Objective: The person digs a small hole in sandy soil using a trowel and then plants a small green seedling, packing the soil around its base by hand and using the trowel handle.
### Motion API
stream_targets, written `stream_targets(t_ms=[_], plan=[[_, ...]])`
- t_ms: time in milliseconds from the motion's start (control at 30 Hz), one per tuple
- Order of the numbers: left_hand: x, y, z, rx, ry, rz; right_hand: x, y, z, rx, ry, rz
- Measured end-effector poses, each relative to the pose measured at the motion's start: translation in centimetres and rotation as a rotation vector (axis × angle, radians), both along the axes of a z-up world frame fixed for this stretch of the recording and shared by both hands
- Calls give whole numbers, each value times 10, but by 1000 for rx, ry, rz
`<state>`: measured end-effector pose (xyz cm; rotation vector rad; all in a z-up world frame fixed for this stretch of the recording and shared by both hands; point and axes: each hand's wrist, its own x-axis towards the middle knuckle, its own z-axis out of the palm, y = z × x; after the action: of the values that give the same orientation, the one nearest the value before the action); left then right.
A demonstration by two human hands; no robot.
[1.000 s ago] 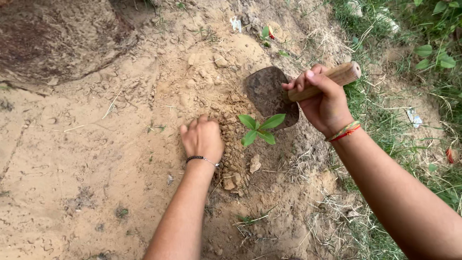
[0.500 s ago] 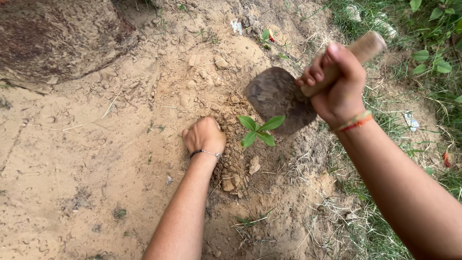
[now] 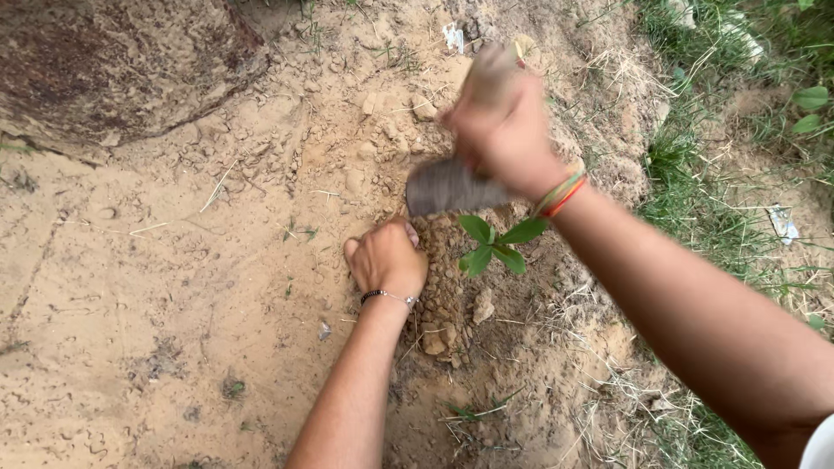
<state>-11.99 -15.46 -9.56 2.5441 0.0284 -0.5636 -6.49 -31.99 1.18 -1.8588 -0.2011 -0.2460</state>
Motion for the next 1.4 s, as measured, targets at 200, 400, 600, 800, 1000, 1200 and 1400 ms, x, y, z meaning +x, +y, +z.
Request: stream_targets(t_ms=[200,400,600,800,1000,1200,1400], plan=[[-4,2,-6,-23,-61,-11,4,10,-12,-79,24,96],[-6,3,-9,-50,-118,-11,9,14,-16,-29,-63,183],[-9,2,-14,-18,-89,-8,13,15,-13,-112,64,157],[-9,3,-16,-32,-105,-10,17,15,-15,-33,0,187],[-13,3,-20,-39,-136,3,12,19,-6,-78,177,73],[-15,4,-16,-47,-131,11,22,25,-24,-81,-243,237],[-21,4,-21,-44,-216,2,14,23,-16,-65,21,170]])
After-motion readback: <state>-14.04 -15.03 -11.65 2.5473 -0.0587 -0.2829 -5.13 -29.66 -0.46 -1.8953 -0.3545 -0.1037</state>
